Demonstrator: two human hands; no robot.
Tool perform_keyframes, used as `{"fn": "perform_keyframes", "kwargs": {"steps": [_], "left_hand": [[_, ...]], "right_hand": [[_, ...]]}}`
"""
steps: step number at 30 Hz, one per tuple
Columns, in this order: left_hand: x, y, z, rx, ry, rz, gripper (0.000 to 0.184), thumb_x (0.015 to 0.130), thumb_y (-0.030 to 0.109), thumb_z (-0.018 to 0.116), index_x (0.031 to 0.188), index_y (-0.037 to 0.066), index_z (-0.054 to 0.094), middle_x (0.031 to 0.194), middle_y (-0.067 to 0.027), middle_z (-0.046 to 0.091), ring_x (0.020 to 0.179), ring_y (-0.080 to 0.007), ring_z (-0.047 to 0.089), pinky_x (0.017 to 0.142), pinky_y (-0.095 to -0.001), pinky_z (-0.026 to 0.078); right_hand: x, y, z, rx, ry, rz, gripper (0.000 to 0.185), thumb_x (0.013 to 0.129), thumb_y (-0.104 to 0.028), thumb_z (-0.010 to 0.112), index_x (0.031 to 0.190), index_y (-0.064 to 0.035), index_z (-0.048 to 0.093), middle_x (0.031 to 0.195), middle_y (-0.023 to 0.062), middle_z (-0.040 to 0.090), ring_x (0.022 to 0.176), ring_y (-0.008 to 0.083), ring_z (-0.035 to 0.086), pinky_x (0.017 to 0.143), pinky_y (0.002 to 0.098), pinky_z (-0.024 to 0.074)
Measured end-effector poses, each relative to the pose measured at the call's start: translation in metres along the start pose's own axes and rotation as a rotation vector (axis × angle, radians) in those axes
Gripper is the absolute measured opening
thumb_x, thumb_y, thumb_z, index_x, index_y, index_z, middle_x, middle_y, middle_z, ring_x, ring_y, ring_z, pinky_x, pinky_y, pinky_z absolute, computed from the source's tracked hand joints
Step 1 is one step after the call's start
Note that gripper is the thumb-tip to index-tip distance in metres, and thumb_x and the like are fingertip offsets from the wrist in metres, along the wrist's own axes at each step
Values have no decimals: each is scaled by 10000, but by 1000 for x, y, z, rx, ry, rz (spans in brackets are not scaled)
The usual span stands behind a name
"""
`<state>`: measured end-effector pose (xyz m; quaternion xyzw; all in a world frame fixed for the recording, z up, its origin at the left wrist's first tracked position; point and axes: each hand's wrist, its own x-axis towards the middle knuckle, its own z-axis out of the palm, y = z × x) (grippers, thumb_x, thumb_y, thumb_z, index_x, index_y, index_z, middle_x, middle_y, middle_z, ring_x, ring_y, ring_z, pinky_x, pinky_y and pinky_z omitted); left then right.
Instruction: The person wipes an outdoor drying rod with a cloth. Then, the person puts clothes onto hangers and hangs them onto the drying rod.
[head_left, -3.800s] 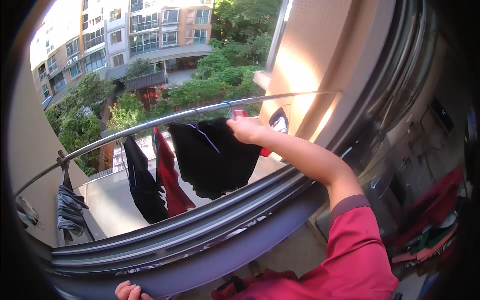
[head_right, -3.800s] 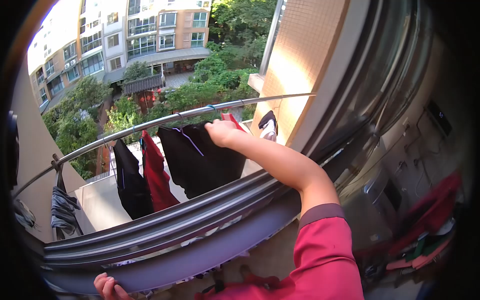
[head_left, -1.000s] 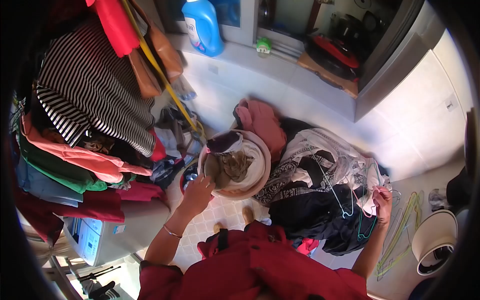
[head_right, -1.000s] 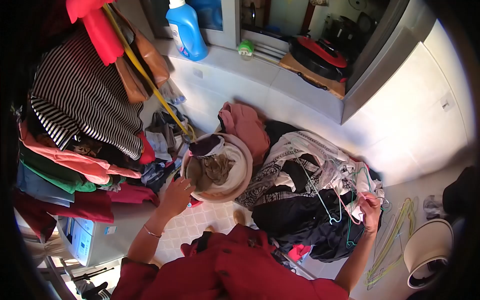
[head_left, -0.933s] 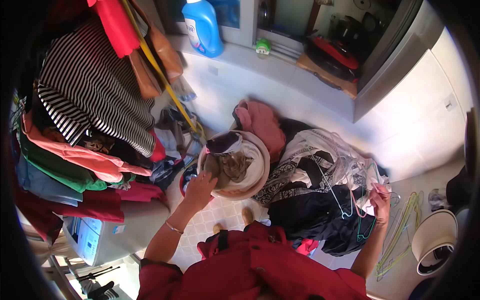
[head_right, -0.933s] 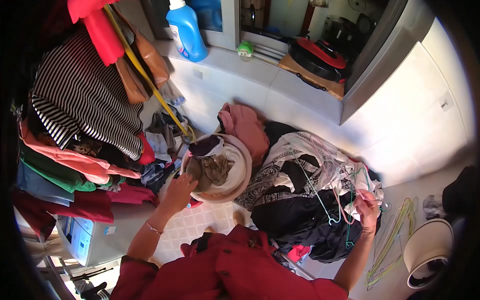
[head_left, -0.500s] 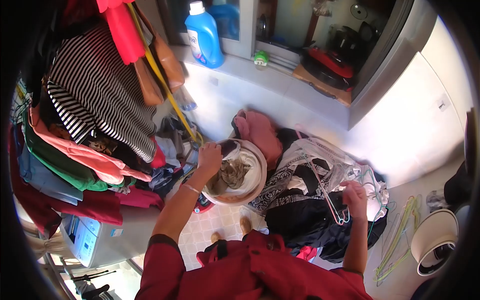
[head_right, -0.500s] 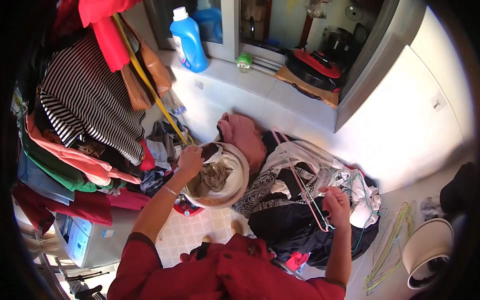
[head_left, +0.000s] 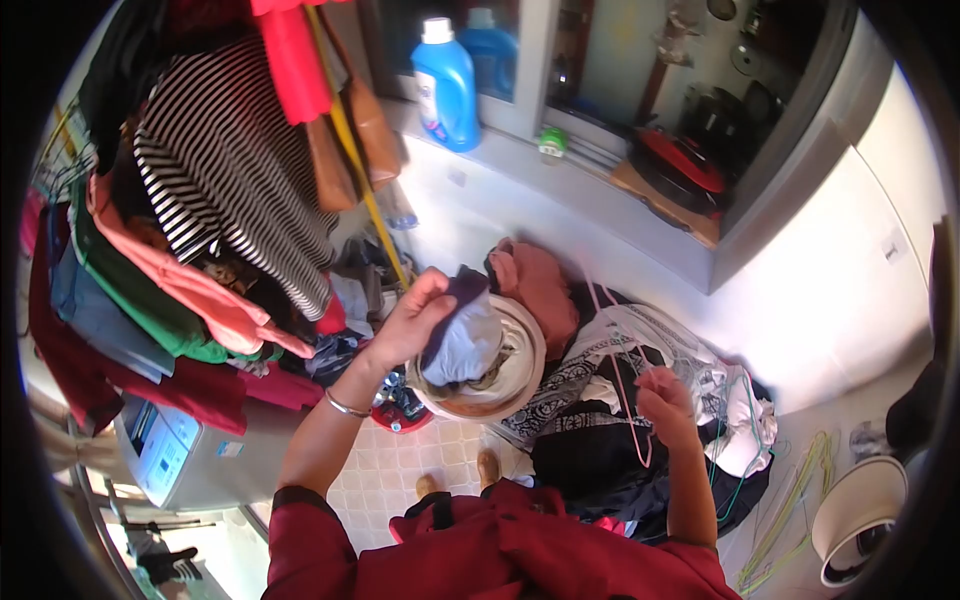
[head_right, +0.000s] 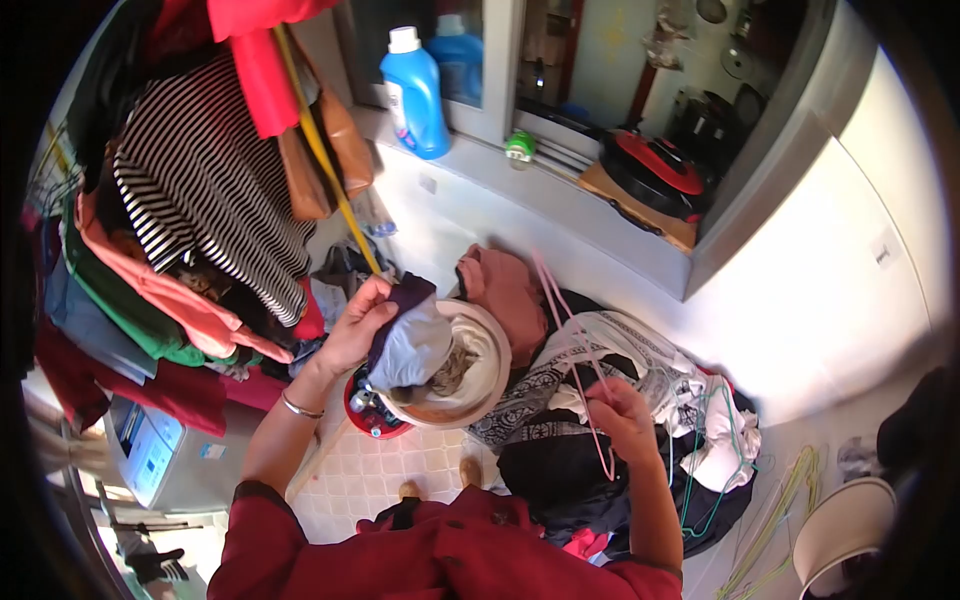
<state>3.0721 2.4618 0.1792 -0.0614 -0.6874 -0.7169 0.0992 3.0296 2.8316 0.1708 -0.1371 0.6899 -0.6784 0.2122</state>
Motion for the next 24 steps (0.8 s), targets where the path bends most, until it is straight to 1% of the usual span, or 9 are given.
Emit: {"fn": "perform_keyframes", "kwargs": {"steps": [5, 7, 9, 10, 13, 17, 19, 22, 24], "left_hand": [[-49, 45, 18, -47, -79, 89, 55, 894, 50, 448, 942, 66, 426, 828, 41, 463, 757, -7, 404, 670, -160, 348], [-69, 57, 22, -41, -36, 142, 82, 894, 82, 469, 964, 50, 441, 853, 22, 483, 789, -24, 432, 706, -186, 375], [-91, 68, 19, 182, 14, 161, 94, 885, 77, 487, 964, 40, 455, 859, 16, 488, 810, -35, 440, 735, -194, 378], [-102, 69, 15, 204, 40, 188, 110, 874, 78, 509, 966, 38, 464, 858, 15, 493, 815, -40, 444, 742, -193, 377], [-146, 75, -16, 311, 266, 35, 117, 846, 99, 565, 872, 48, 463, 780, 34, 467, 714, -29, 421, 635, -179, 369], [-228, 90, -66, -53, 389, -101, 237, 797, 116, 637, 895, 79, 425, 804, 27, 471, 722, -36, 427, 605, -182, 372], [-270, 105, -78, 109, 282, -250, 375, 751, 91, 670, 1015, 69, 404, 846, -13, 513, 791, -51, 468, 643, -195, 406], [-326, 130, -87, 256, 356, -444, 315, 753, 93, 645, 999, 60, 450, 847, -23, 531, 715, -55, 493, 603, -198, 421], [-365, 139, -98, 682, 421, -441, 150, 766, 110, 609, 857, 42, 511, 721, 2, 552, 515, -44, 471, 446, -186, 369]], "right_hand": [[41, -16, 93, -33, -282, -188, 310, 696, -34, 670, 961, -48, 510, 761, -36, 516, 585, 39, 425, 511, 173, 343], [40, -31, 138, -149, -365, -246, 362, 713, 4, 637, 1029, -51, 469, 824, -7, 525, 689, 43, 461, 621, 177, 386], [41, -24, 183, -72, -431, -389, 314, 715, -102, 697, 956, -47, 503, 769, -47, 505, 590, 24, 411, 505, 163, 329], [40, -22, 198, -8, -505, -223, 260, 732, -111, 690, 909, -39, 512, 748, -41, 500, 606, 20, 425, 522, 171, 353], [41, -26, 220, -98, -527, -304, 139, 767, -80, 652, 826, -25, 540, 712, -39, 529, 644, 26, 486, 572, 180, 404], [34, -26, 257, 222, -472, -194, 80, 790, 2, 560, 826, -61, 528, 720, -29, 529, 584, 13, 470, 507, 156, 359], [19, -31, 283, 216, -565, -130, 63, 799, -8, 559, 845, -46, 536, 723, -20, 540, 567, 16, 477, 485, 145, 351], [-3, -31, 324, 43, -642, -69, 55, 807, -51, 587, 846, -16, 570, 703, -42, 527, 576, 7, 436, 498, 150, 319], [-15, -28, 354, -20, -665, -150, 51, 813, -60, 583, 841, -18, 575, 683, -48, 515, 570, 2, 421, 495, 149, 309]]}}
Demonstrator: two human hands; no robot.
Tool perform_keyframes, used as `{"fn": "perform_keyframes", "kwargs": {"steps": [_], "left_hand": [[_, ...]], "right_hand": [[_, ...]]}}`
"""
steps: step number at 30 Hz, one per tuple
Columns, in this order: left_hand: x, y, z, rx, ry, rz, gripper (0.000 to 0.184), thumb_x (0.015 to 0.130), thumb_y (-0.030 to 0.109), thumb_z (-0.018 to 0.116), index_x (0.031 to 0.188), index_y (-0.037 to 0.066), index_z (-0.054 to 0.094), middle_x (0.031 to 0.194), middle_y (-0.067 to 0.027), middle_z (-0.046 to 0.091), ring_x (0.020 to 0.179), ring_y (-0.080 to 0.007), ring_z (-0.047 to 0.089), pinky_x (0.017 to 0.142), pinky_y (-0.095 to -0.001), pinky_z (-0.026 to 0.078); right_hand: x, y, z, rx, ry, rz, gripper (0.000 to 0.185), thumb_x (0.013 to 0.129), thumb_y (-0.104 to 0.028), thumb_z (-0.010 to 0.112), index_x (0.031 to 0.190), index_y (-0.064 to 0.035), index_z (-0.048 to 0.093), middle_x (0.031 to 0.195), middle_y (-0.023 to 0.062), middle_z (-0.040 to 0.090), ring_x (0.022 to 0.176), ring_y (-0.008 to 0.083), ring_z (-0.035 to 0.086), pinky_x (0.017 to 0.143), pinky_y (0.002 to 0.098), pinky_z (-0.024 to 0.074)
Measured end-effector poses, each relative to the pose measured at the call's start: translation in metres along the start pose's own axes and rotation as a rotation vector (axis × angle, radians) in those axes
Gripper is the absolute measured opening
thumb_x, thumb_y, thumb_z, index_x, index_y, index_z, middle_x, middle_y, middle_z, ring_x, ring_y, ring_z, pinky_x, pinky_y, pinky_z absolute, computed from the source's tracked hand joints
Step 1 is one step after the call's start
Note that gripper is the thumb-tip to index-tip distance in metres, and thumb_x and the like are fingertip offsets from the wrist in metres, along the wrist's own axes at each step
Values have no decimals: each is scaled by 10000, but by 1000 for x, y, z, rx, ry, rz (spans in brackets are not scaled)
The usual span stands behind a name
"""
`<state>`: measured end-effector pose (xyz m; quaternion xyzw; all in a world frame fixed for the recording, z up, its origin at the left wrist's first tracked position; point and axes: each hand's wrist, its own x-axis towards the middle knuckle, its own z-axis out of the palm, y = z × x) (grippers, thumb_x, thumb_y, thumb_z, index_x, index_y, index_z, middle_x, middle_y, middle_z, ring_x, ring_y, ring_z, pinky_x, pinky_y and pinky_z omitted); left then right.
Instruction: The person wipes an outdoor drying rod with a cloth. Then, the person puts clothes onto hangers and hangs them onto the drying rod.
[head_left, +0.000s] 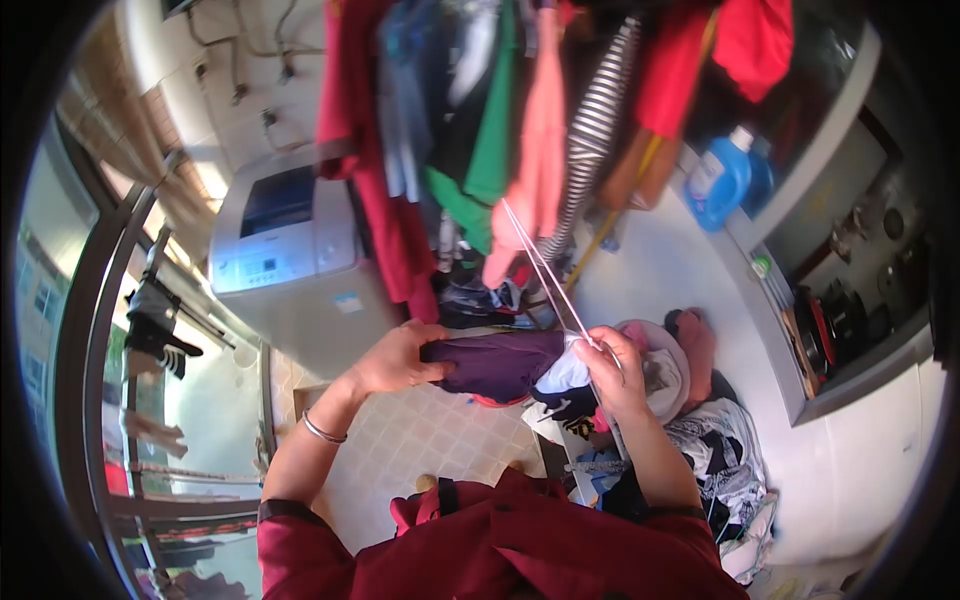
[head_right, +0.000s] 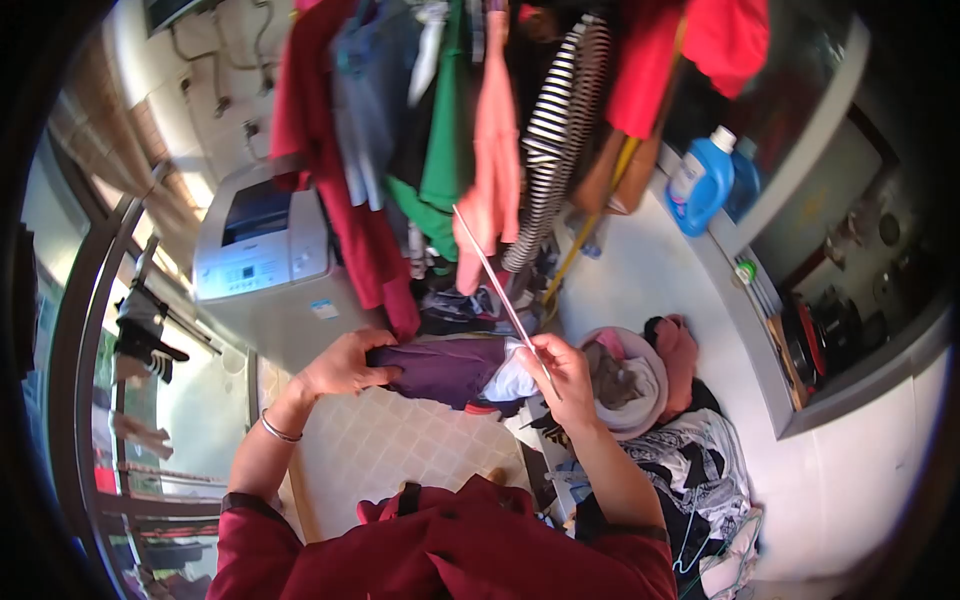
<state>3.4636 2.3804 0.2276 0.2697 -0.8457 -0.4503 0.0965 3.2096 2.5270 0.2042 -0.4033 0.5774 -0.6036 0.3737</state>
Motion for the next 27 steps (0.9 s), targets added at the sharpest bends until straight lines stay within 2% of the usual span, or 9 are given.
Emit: {"fn": "perform_keyframes", "kwargs": {"steps": [1, 4, 9, 11, 12, 15, 19, 24, 27], "left_hand": [[-14, -11, -9, -8, 22, -13, 150, 766, 110, 609, 857, 42, 511, 721, 2, 552, 515, -44, 471, 446, -186, 369], [-55, -31, -32, -708, 58, -99, 103, 740, 80, 605, 769, 51, 510, 658, 25, 528, 496, -23, 442, 452, -158, 341], [-97, -78, -49, -967, 125, -42, 153, 727, 20, 561, 857, 37, 482, 738, -10, 532, 610, -60, 498, 539, -172, 402], [-109, -85, -58, -1097, 138, -64, 183, 715, 8, 553, 882, 18, 477, 784, -39, 543, 663, -89, 527, 600, -196, 443], [-114, -85, -62, -1143, 136, -72, 204, 705, -3, 543, 902, -1, 494, 810, -55, 560, 697, -104, 550, 640, -208, 461], [-122, -69, -67, -1188, 103, -47, 218, 703, -16, 530, 920, -18, 511, 839, -68, 571, 721, -114, 560, 653, -212, 464], [-108, -48, -59, -947, -67, 94, 214, 762, 29, 551, 968, -18, 520, 877, -35, 564, 785, -92, 534, 712, -200, 436], [-115, -40, -77, -426, 4, 68, 263, 718, 70, 626, 948, 0, 518, 810, -18, 551, 760, -81, 506, 657, -227, 414], [-122, -50, -79, 159, 60, -93, 340, 656, 80, 596, 984, 12, 533, 807, -126, 588, 740, -228, 577, 653, -308, 444]], "right_hand": [[3, 1, 15, -73, 1, -58, 53, 819, -70, 579, 837, -21, 581, 664, -54, 503, 564, -2, 406, 491, 147, 300], [8, 5, 53, 49, -16, -25, 73, 819, -70, 589, 859, -10, 588, 674, -65, 501, 588, -3, 407, 513, 148, 313], [12, 20, 103, -16, -141, -71, 84, 818, -74, 591, 872, -9, 595, 688, -57, 517, 601, 1, 424, 529, 155, 335], [12, 23, 119, -19, -179, -61, 53, 826, -39, 561, 869, -15, 578, 689, -47, 505, 568, -3, 404, 482, 151, 279], [11, 20, 121, -52, -221, -8, 102, 829, -38, 552, 916, 1, 587, 746, -17, 551, 634, 22, 467, 562, 167, 363], [17, 26, 136, -120, -341, -30, 176, 831, -34, 540, 996, 14, 579, 831, 19, 585, 693, 52, 512, 650, 199, 418], [1, -12, 193, -145, -558, -164, 233, 776, -61, 596, 996, 16, 583, 817, -8, 577, 684, 49, 505, 597, 198, 415], [30, 4, 180, -196, -584, -30, 107, 767, -81, 638, 801, 13, 600, 683, -39, 550, 645, 11, 466, 574, 178, 388], [34, -3, 166, -107, -512, -59, 90, 793, -79, 616, 789, 7, 591, 693, -45, 546, 646, 11, 456, 580, 171, 376]]}}
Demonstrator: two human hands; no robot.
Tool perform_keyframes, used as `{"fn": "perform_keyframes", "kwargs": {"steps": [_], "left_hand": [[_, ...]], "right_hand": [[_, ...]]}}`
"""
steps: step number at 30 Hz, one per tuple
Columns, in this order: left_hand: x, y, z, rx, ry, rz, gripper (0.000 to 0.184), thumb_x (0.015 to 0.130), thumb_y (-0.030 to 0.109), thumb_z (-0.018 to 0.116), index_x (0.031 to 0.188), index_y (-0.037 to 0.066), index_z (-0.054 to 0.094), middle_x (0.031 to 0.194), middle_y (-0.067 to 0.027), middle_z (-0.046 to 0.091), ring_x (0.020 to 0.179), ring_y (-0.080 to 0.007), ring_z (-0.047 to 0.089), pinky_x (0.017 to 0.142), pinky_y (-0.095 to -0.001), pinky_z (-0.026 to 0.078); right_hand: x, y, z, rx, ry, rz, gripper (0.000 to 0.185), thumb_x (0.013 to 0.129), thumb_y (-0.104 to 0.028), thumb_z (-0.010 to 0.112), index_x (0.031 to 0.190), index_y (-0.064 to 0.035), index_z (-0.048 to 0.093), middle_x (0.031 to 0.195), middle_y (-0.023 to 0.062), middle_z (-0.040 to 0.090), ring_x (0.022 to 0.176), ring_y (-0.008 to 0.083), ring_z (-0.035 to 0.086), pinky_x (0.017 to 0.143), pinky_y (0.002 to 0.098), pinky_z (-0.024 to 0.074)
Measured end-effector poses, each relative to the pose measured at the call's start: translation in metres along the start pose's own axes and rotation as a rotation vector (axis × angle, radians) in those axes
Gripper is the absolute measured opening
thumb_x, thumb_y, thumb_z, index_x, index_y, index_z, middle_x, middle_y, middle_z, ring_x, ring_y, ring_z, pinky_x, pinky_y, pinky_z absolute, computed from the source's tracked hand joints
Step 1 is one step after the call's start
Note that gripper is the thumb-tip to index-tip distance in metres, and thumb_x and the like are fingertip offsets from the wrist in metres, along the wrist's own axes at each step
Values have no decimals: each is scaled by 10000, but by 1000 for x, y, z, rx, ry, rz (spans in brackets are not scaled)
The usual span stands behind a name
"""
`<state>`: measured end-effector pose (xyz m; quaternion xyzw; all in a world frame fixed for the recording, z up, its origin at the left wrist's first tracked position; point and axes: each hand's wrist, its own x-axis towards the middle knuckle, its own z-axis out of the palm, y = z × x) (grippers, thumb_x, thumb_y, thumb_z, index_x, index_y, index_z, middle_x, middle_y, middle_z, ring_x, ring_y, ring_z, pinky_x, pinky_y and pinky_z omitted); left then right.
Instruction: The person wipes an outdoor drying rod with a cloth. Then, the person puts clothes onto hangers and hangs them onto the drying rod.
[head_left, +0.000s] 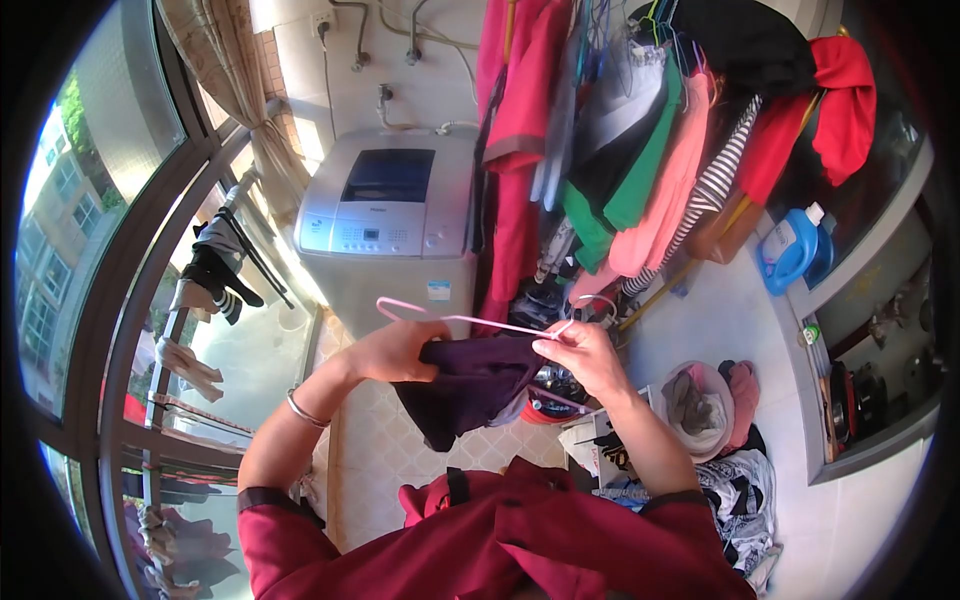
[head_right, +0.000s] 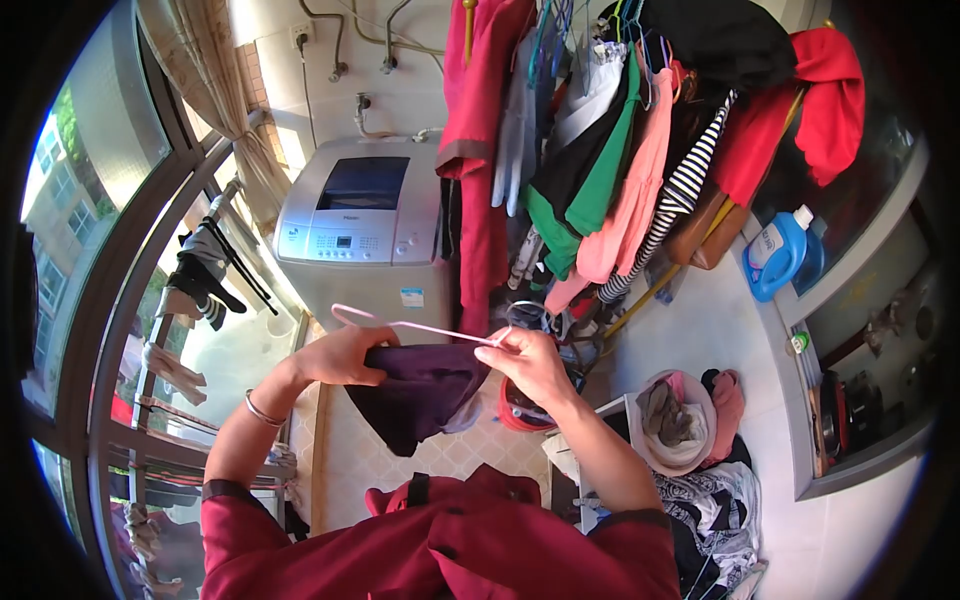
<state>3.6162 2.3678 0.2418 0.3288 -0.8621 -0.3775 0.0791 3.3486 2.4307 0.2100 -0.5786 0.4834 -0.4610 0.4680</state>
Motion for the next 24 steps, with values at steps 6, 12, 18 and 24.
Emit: {"fn": "perform_keyframes", "kwargs": {"steps": [6, 12, 18, 24], "left_hand": [[8, -28, 13, 283, 133, 128, 292, 672, 65, 571, 955, -9, 573, 864, -167, 583, 804, -303, 563, 729, -334, 450], [11, -5, 8, -30, -61, -138, 305, 715, 64, 561, 1009, -12, 533, 835, -161, 578, 783, -255, 565, 721, -300, 442], [18, -26, 27, -741, 60, -68, 410, 668, -22, 508, 1074, -33, 447, 902, -111, 567, 778, -203, 567, 716, -273, 441], [21, -14, 35, -1191, -43, -119, 375, 656, -2, 486, 1024, -56, 441, 839, -142, 575, 759, -204, 591, 718, -253, 467]], "right_hand": [[3, 7, -11, 31, 31, 30, 95, 796, -73, 610, 777, 9, 567, 680, -55, 525, 653, 17, 462, 591, 174, 385], [3, 19, -30, -21, 94, 12, 60, 812, -68, 588, 819, -9, 578, 720, -44, 536, 634, 7, 447, 565, 165, 359], [5, 38, -42, -41, 94, 6, 67, 814, -63, 583, 842, -2, 581, 702, -51, 515, 608, 17, 432, 545, 170, 348], [4, 40, -48, 95, 147, 60, 68, 818, -61, 576, 845, 0, 584, 690, -64, 493, 598, 8, 410, 529, 164, 326]]}}
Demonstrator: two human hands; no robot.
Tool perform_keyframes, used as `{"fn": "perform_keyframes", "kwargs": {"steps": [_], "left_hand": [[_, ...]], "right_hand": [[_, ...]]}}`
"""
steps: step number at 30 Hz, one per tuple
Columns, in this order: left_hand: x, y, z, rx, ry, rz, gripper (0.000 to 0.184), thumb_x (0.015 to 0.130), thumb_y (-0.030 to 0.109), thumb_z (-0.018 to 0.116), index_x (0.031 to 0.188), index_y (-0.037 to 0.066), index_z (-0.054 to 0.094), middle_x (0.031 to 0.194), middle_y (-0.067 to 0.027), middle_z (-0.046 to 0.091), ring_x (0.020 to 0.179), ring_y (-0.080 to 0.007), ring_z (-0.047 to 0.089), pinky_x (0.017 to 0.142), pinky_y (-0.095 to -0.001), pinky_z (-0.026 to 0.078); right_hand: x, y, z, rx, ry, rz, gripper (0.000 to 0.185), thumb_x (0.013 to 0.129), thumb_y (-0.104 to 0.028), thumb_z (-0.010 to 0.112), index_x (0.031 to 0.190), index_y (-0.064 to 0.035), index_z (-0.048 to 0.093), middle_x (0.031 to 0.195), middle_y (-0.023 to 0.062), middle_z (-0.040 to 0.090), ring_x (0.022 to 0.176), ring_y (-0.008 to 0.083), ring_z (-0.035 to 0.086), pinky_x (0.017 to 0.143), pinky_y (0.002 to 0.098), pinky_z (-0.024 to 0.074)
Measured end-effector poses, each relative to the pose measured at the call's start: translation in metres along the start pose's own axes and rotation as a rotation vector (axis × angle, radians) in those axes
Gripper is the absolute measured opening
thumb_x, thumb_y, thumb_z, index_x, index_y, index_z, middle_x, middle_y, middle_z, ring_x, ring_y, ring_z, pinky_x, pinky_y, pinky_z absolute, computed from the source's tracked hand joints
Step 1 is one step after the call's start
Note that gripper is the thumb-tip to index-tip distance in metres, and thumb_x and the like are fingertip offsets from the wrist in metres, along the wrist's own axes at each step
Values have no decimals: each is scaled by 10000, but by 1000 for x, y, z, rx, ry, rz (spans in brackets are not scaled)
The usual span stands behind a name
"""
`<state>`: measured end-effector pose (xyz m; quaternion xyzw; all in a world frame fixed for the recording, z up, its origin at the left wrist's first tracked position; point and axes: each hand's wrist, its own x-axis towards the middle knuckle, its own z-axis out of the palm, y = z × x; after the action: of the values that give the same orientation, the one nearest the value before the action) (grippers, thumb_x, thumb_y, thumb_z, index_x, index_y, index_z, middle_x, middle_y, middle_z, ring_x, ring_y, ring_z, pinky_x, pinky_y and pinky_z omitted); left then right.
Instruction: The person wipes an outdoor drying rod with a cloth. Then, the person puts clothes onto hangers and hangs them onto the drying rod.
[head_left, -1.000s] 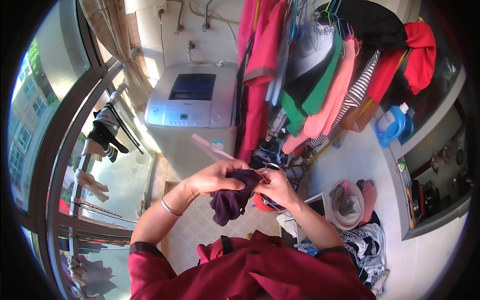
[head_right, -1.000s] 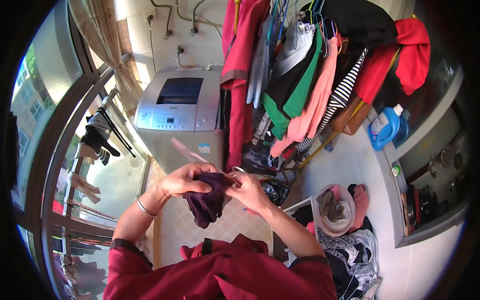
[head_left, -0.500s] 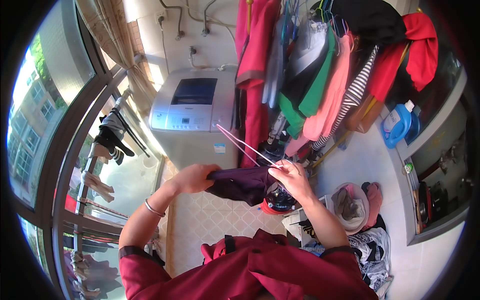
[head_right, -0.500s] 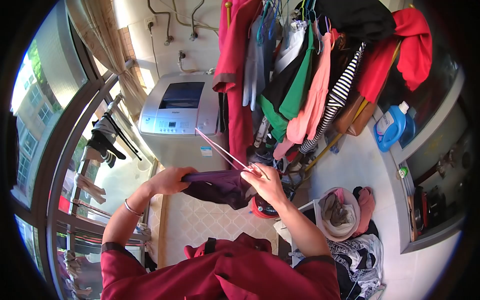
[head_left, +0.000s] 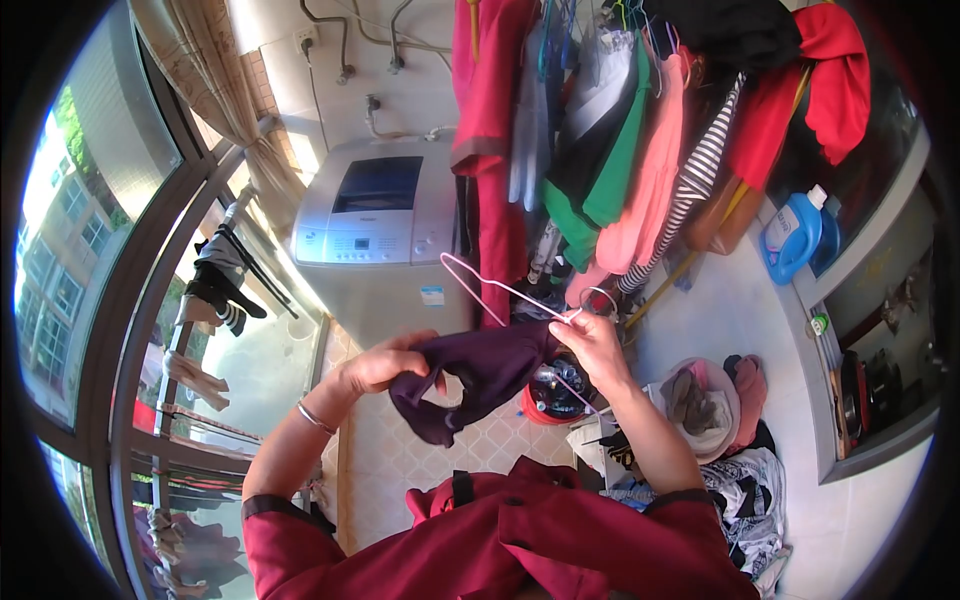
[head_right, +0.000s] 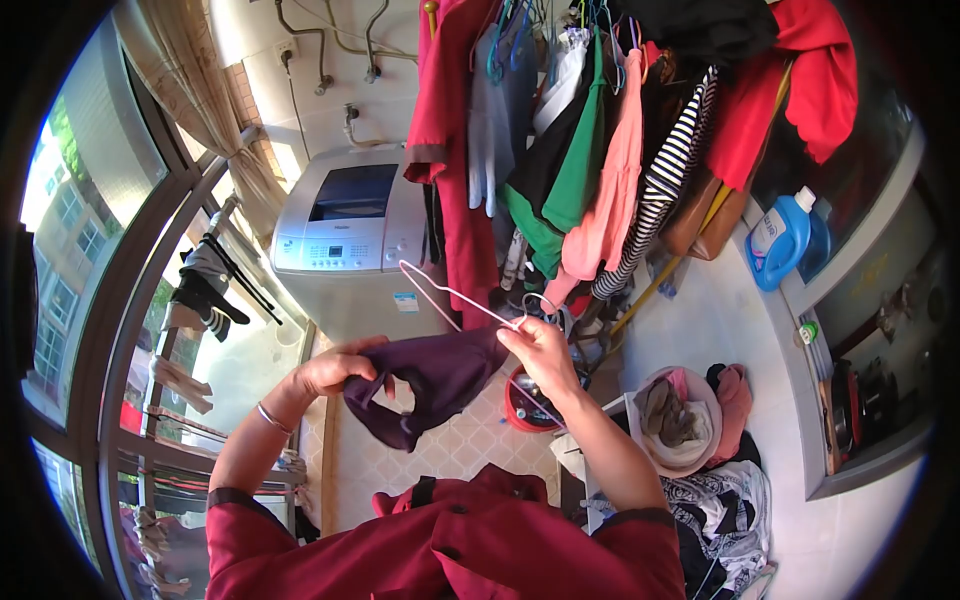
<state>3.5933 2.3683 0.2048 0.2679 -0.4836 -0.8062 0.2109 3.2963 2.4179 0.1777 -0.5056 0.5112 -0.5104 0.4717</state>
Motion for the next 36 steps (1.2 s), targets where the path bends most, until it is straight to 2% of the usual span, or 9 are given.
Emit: {"fn": "perform_keyframes", "kwargs": {"steps": [4, 10, 18, 26, 28, 30, 32, 35, 36], "left_hand": [[-5, 4, 1, 28, -166, -93, 332, 676, -7, 507, 1000, -38, 436, 896, -187, 590, 863, -240, 599, 734, -267, 465], [-8, 5, 4, -86, 83, 48, 284, 745, -16, 497, 1019, 1, 422, 1006, -203, 572, 908, -233, 568, 803, -303, 454], [2, -3, 7, -51, 247, 22, 211, 831, 44, 495, 1025, 4, 422, 936, -132, 562, 821, -198, 582, 732, -281, 500], [12, 28, 67, 563, 161, 121, 496, 714, 183, 698, 1092, 9, 429, 859, -110, 573, 779, -138, 534, 678, -260, 439], [18, 26, 67, 807, 230, 215, 448, 712, 159, 690, 1055, -9, 454, 856, -103, 571, 800, -130, 525, 704, -268, 436], [19, 27, 67, 701, 268, 251, 359, 721, 97, 663, 1010, -10, 480, 841, -85, 567, 775, -120, 523, 684, -255, 435], [15, 30, 64, 428, 292, 231, 286, 739, 31, 623, 985, -3, 482, 812, -61, 560, 749, -108, 517, 667, -236, 433], [10, 37, 75, 304, 360, 315, 201, 750, -16, 598, 919, 3, 491, 781, -37, 552, 713, -90, 520, 636, -212, 438], [9, 40, 78, 208, 367, 336, 181, 752, -17, 598, 899, 3, 494, 778, -35, 553, 705, -86, 523, 628, -208, 442]], "right_hand": [[-1, 15, -9, -164, -7, -17, 77, 824, -63, 565, 849, 6, 590, 710, -56, 516, 614, 8, 431, 533, 163, 343], [-32, -24, -22, -527, -29, -219, 188, 859, -155, 515, 916, 4, 597, 654, 80, 621, 597, 114, 579, 578, 263, 453], [-66, -79, -43, -514, -288, 89, 249, 896, -153, 451, 841, 41, 596, 626, 55, 599, 627, 92, 549, 625, 253, 442], [-33, -56, 35, -412, -168, -328, 176, 865, -185, 510, 810, -32, 577, 509, 59, 526, 436, 159, 516, 434, 281, 393], [-25, -59, 43, -675, -101, -387, 147, 839, -117, 541, 839, 28, 561, 639, 89, 563, 570, 171, 549, 569, 261, 442], [-21, -56, 49, -817, 312, -927, 230, 741, -98, 639, 920, -1, 531, 930, 139, 547, 799, 274, 550, 698, 334, 438], [-40, -46, 45, -658, 402, -1048, 236, 739, -64, 627, 942, -8, 521, 925, 135, 551, 782, 278, 557, 694, 342, 444], [-72, 5, 71, -430, -151, -756, 266, 766, -81, 591, 1012, -23, 507, 945, 142, 555, 841, 290, 545, 736, 356, 436], [-78, 13, 84, -528, -144, -658, 330, 782, -120, 580, 1083, -26, 482, 963, 158, 553, 870, 316, 542, 777, 374, 434]]}}
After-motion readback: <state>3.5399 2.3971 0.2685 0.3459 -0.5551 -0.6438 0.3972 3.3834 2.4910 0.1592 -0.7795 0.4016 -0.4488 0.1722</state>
